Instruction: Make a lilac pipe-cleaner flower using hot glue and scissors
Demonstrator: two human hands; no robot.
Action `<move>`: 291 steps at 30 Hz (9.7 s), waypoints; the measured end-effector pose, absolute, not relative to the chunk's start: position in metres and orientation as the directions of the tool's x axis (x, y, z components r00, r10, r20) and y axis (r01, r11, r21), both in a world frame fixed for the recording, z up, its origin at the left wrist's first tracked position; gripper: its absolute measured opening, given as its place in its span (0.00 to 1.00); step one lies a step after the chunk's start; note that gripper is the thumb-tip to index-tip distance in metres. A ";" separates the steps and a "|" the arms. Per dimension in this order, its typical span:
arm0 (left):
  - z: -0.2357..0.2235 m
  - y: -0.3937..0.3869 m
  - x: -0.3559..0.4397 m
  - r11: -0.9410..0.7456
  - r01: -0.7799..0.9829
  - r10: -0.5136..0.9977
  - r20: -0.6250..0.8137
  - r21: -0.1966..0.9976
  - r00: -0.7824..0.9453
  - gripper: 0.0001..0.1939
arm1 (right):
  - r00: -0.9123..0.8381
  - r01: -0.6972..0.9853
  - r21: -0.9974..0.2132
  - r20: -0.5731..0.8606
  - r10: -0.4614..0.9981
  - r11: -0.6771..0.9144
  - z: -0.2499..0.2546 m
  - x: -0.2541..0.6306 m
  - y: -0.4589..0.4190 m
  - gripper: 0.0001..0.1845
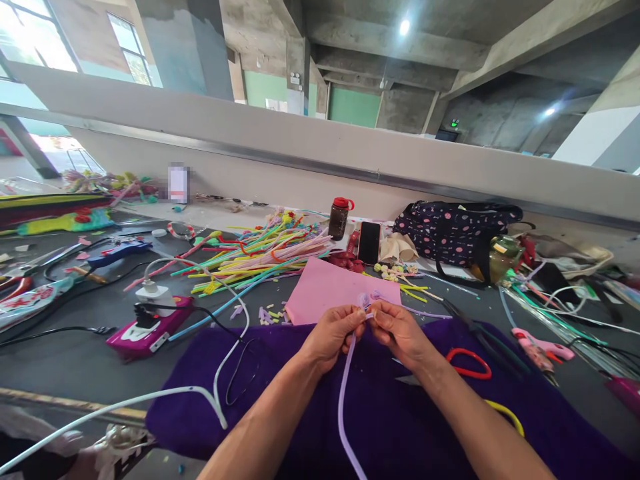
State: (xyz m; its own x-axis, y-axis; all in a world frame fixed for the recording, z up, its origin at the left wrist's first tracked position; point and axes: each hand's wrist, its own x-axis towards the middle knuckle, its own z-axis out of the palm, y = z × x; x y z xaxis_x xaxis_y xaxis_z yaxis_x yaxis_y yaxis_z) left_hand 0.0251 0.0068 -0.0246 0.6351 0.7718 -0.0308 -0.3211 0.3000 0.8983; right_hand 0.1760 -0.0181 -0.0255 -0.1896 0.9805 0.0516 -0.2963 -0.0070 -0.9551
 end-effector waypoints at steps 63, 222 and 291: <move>-0.030 0.010 0.027 0.476 -0.297 0.700 -0.151 0.828 0.698 0.15 | -0.250 0.543 -0.600 0.552 0.795 0.587 -0.002 0.190 -0.026 0.05; -0.015 -0.002 0.028 -0.091 -0.052 0.895 0.105 0.994 0.434 0.09 | 0.039 0.352 -0.898 0.294 0.955 0.263 0.011 0.183 -0.038 0.10; -0.016 0.002 0.022 0.330 -0.447 0.861 -0.071 0.832 0.503 0.12 | 0.109 0.103 -0.927 0.372 0.922 0.362 0.003 0.188 -0.036 0.12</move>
